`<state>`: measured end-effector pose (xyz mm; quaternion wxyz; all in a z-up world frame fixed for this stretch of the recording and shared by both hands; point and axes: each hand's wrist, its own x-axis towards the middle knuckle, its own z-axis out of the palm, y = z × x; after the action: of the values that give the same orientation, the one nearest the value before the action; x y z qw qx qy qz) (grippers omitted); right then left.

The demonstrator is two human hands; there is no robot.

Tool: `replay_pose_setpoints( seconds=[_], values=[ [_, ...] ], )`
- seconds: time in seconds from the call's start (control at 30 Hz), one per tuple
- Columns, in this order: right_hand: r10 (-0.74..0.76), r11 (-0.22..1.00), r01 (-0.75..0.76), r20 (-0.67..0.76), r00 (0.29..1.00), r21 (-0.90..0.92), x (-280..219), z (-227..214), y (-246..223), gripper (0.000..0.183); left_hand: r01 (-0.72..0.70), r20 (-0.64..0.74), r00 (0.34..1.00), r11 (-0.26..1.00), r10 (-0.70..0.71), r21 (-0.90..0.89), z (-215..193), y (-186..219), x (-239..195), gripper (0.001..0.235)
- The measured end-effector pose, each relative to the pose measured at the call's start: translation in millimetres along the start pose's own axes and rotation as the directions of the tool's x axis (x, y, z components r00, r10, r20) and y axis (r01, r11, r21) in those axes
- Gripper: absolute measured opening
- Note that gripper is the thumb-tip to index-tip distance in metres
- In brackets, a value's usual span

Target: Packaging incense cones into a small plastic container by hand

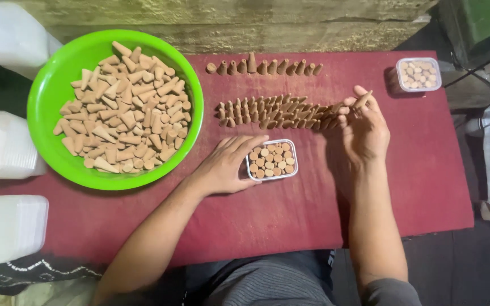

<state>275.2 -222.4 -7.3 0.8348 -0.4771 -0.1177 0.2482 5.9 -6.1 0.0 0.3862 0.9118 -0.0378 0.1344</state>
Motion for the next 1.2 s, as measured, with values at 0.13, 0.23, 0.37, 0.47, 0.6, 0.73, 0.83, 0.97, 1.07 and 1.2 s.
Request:
replay_pose_setpoints(
  seconds=[0.13, 0.23, 0.37, 0.47, 0.6, 0.73, 0.83, 0.97, 1.07, 1.2],
  values=[
    [0.014, 0.997, -0.009, -0.061, 0.998, 0.071, 27, -2, -10, 0.022, 0.004, 0.031, 1.000, 1.000, -0.005, 0.015, -4, 2, 4, 0.108],
    [-0.010, 0.985, 0.013, 0.016, 1.000, -0.174, 26, 20, -17, 0.017, 0.007, 0.047, 0.999, 1.000, -0.008, 0.025, -3, 3, 0, 0.110],
    [-0.174, 0.570, 0.256, 0.190, 0.966, -0.780, 56, 3, -4, 0.006, -0.001, 0.051, 0.999, 0.998, -0.002, 0.057, 2, 0, -1, 0.108],
    [-0.154, 0.175, 0.307, 0.282, 0.947, -0.936, 83, -13, 8, 0.013, -0.012, 0.041, 0.999, 0.997, 0.009, 0.072, 1, -1, 0, 0.106],
    [0.006, -0.154, 0.395, 0.398, 0.917, -0.906, 98, -18, 14, 0.018, -0.002, 0.052, 0.999, 0.997, -0.002, 0.076, 1, -1, -1, 0.103],
    [0.134, -0.195, 0.499, 0.481, 0.866, -0.844, 84, 11, 8, 0.018, 0.015, 0.062, 0.998, 0.997, -0.020, 0.076, 3, -1, -1, 0.104],
    [0.247, -0.300, 0.559, 0.502, 0.829, -0.773, 91, 13, 13, 0.013, 0.054, 0.094, 0.994, 0.995, -0.063, 0.089, 2, 0, -2, 0.107],
    [0.296, -0.326, 0.531, 0.449, 0.843, -0.782, 70, 39, -19, 0.016, 0.120, 0.149, 0.981, 0.992, -0.124, 0.037, -6, 15, -5, 0.109],
    [0.226, -0.404, 0.505, 0.452, 0.863, -0.763, 65, 38, -39, 0.017, 0.172, 0.197, 0.965, 0.985, -0.173, 0.023, -17, 32, -7, 0.109],
    [0.064, -0.307, 0.609, 0.622, 0.780, -0.732, 44, 35, -50, 0.013, 0.270, 0.240, 0.930, 0.960, -0.280, 0.072, -28, 55, -16, 0.103]
  ],
)
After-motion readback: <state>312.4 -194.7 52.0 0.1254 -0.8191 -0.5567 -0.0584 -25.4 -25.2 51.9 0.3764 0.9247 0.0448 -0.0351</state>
